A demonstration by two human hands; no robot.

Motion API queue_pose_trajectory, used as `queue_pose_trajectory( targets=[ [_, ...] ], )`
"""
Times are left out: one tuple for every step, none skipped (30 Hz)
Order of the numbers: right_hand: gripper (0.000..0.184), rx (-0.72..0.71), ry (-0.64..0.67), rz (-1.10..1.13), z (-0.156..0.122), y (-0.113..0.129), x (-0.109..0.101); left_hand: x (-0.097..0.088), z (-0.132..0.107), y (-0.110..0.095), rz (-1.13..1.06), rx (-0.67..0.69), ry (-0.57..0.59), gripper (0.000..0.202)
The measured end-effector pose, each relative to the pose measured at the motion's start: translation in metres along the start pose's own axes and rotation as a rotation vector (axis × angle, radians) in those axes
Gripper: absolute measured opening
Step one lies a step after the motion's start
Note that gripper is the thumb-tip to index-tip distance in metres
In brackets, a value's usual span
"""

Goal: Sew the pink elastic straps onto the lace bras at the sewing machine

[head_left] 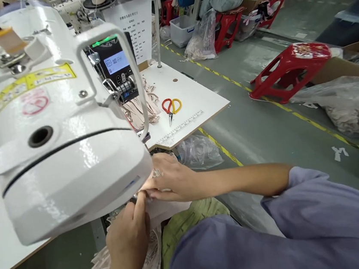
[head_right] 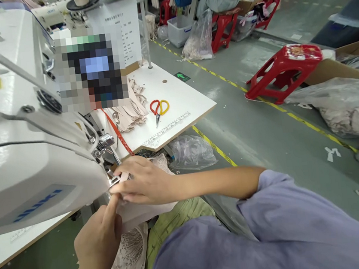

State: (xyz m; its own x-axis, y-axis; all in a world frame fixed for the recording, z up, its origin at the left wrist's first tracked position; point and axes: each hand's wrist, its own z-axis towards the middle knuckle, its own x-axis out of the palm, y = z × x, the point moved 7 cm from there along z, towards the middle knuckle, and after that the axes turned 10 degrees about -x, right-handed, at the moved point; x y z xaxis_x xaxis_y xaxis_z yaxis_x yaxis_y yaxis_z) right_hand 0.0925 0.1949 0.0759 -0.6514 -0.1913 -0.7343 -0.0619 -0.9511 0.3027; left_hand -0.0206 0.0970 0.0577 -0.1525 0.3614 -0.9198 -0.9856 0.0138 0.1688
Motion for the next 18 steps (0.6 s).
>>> queue_pose_trajectory(
  targets=[
    [0.019, -0.009, -0.063, -0.037, -0.006, 0.003, 0.000, 0.000, 0.001, 0.001, -0.007, -0.021, 0.025, 0.034],
    [0.018, 0.001, -0.109, -0.059, -0.011, 0.004, 0.000, 0.000, 0.002, 0.003, -0.015, -0.021, 0.038, 0.035],
    [0.017, 0.020, -0.143, -0.070, -0.014, 0.005, 0.001, -0.001, 0.003, 0.005, -0.022, 0.012, 0.040, 0.037],
    [0.017, 0.044, -0.169, -0.073, -0.016, 0.005, 0.003, 0.000, 0.004, 0.007, -0.027, 0.079, 0.041, 0.040],
    [0.017, 0.064, -0.185, -0.071, -0.017, 0.006, 0.004, 0.001, 0.005, 0.008, -0.024, 0.168, 0.045, 0.044],
    [0.018, 0.076, -0.199, -0.062, -0.017, 0.006, 0.006, 0.003, 0.005, 0.010, -0.016, 0.262, 0.057, 0.049],
    [0.018, 0.084, -0.210, -0.041, -0.017, 0.006, 0.007, 0.005, 0.006, 0.013, -0.007, 0.345, 0.068, 0.054],
    [0.018, 0.100, -0.216, -0.002, -0.019, 0.006, 0.009, 0.006, 0.007, 0.016, 0.000, 0.401, 0.077, 0.056],
    [0.017, 0.131, -0.213, 0.059, -0.021, 0.004, 0.013, 0.007, 0.009, 0.018, 0.006, 0.426, 0.084, 0.057],
    [0.016, 0.182, -0.216, 0.137, -0.024, 0.001, 0.016, 0.008, 0.010, 0.020, 0.010, 0.419, 0.083, 0.055],
    [0.018, 0.240, -0.233, 0.218, -0.029, -0.002, 0.020, 0.008, 0.012, 0.020, 0.011, 0.395, 0.080, 0.051],
    [0.024, 0.295, -0.257, 0.284, -0.035, -0.005, 0.024, 0.007, 0.013, 0.019, 0.007, 0.363, 0.075, 0.048],
    [0.031, 0.334, -0.281, 0.323, -0.041, -0.007, 0.027, 0.006, 0.013, 0.016, 0.005, 0.328, 0.070, 0.045],
    [0.037, 0.356, -0.298, 0.338, -0.045, -0.008, 0.029, 0.005, 0.012, 0.012, 0.003, 0.297, 0.063, 0.043],
    [0.042, 0.363, -0.299, 0.340, -0.049, -0.007, 0.031, 0.003, 0.011, 0.008, 0.003, 0.267, 0.055, 0.042],
    [0.044, 0.366, -0.278, 0.341, -0.051, -0.007, 0.034, 0.001, 0.011, 0.004, 0.003, 0.239, 0.048, 0.041],
    [0.046, 0.373, -0.241, 0.350, -0.052, -0.007, 0.036, -0.001, 0.010, 0.000, 0.006, 0.212, 0.047, 0.040],
    [0.046, 0.387, -0.202, 0.367, -0.052, -0.007, 0.038, -0.003, 0.009, -0.004, 0.011, 0.187, 0.048, 0.040]
  ],
)
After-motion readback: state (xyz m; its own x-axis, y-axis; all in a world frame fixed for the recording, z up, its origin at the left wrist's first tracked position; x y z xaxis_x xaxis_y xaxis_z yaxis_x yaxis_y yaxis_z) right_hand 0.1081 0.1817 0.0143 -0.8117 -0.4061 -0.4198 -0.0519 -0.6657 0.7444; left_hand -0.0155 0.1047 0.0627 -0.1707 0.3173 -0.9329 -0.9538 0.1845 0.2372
